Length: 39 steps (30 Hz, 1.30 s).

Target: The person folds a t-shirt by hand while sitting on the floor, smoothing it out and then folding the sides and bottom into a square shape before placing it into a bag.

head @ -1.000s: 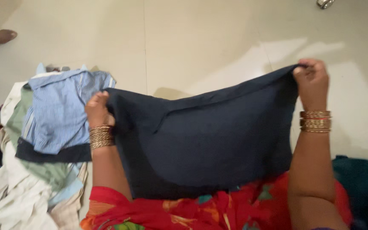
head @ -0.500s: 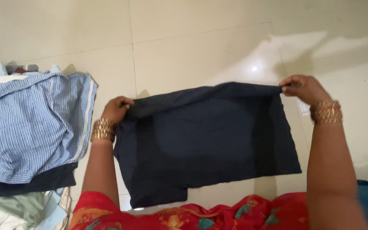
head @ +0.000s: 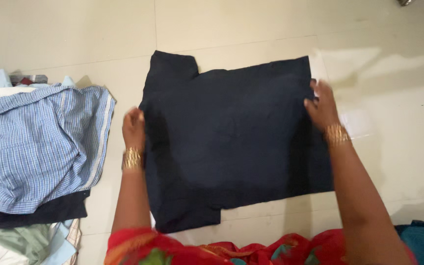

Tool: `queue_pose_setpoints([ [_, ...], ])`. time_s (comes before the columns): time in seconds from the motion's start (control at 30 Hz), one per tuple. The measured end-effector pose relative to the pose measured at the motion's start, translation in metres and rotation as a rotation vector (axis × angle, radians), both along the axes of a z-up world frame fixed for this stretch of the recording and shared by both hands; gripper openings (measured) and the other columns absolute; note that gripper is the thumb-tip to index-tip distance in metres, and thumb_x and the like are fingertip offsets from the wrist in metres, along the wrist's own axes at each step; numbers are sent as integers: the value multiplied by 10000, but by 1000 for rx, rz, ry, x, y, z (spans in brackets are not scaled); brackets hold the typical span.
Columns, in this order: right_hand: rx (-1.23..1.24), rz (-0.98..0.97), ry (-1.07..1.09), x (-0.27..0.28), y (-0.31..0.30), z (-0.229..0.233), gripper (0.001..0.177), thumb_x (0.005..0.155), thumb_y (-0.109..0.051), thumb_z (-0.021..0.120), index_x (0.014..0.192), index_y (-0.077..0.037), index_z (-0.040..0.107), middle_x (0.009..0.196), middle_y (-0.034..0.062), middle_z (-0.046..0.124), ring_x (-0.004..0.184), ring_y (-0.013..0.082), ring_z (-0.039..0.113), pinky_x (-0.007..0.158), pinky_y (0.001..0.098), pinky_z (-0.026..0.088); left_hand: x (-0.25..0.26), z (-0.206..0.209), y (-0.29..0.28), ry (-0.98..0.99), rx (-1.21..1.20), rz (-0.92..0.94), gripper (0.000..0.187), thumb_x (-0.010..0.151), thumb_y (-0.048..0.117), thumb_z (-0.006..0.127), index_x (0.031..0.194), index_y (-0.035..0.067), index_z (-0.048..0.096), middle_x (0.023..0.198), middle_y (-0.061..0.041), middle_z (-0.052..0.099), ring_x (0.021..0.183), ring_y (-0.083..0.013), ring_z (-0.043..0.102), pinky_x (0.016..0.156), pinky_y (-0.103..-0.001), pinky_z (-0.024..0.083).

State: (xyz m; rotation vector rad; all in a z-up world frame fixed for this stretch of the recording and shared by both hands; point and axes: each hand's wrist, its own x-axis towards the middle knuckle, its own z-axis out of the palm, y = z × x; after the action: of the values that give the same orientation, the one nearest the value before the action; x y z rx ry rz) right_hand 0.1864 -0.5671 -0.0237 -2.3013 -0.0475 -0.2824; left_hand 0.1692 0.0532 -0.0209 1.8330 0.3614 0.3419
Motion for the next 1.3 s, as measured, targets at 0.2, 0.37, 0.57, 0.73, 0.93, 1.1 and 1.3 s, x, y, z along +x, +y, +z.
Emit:
queue_pose_setpoints([
  [0.2,-384,-16,-55,-160,-6,-16,570,921,-126,704,1461,-85,528,1570,211,446,1448,414,434,1210,484,398,-167,7,-17,-113,598,-85,227,986,131,667,1184,19,667,1188,-182,699,1150,-340,661,1027,-426,521],
  [0.37,-683,-114,367,-200,-28,-22,894,800,-355,796,1554,-187,346,1637,163,283,1436,411,341,1092,512,425,-236,7,-40,324,895,-205,864,748,548,822,1428,163,453,1465,-170,455,1362,-376,444,1079,-572,424],
  [0.57,-707,-109,535,-215,-36,-45,1013,810,-571,745,1616,-278,204,1685,84,184,1519,346,242,1148,520,391,-268,23,-75,1074,957,-355,1485,569,781,855,1636,369,-91,1727,-127,-120,1583,-369,5,1142,-681,304],
  [0.73,-668,-195,575,-236,-42,-40,1005,839,-586,719,1622,-244,190,1698,102,173,1537,331,214,1138,540,381,-287,16,-64,1003,945,-347,1475,560,756,882,1642,350,-35,1730,-120,-111,1595,-367,10,1162,-707,255],
  [0.93,-717,9,459,-259,-8,-42,960,834,-488,744,1638,-299,253,1725,108,167,1531,364,251,1133,579,372,-315,-6,-89,783,926,-248,1298,644,660,871,1635,346,94,1736,-94,-47,1579,-324,74,1179,-692,234],
  [1.1,-712,52,595,-267,3,-41,877,835,-466,752,1592,-280,349,1673,156,255,1453,445,352,1173,502,378,-327,-34,-114,844,835,-369,1059,763,574,818,1614,349,231,1732,-69,24,1579,-353,83,1163,-689,271],
  [1.3,-679,98,532,-276,-15,-37,876,834,-539,739,1563,-176,417,1583,246,367,1419,456,407,1167,506,370,-332,-26,-115,649,781,-279,899,797,522,815,1549,274,389,1702,-110,104,1558,-368,138,1155,-693,255],
])
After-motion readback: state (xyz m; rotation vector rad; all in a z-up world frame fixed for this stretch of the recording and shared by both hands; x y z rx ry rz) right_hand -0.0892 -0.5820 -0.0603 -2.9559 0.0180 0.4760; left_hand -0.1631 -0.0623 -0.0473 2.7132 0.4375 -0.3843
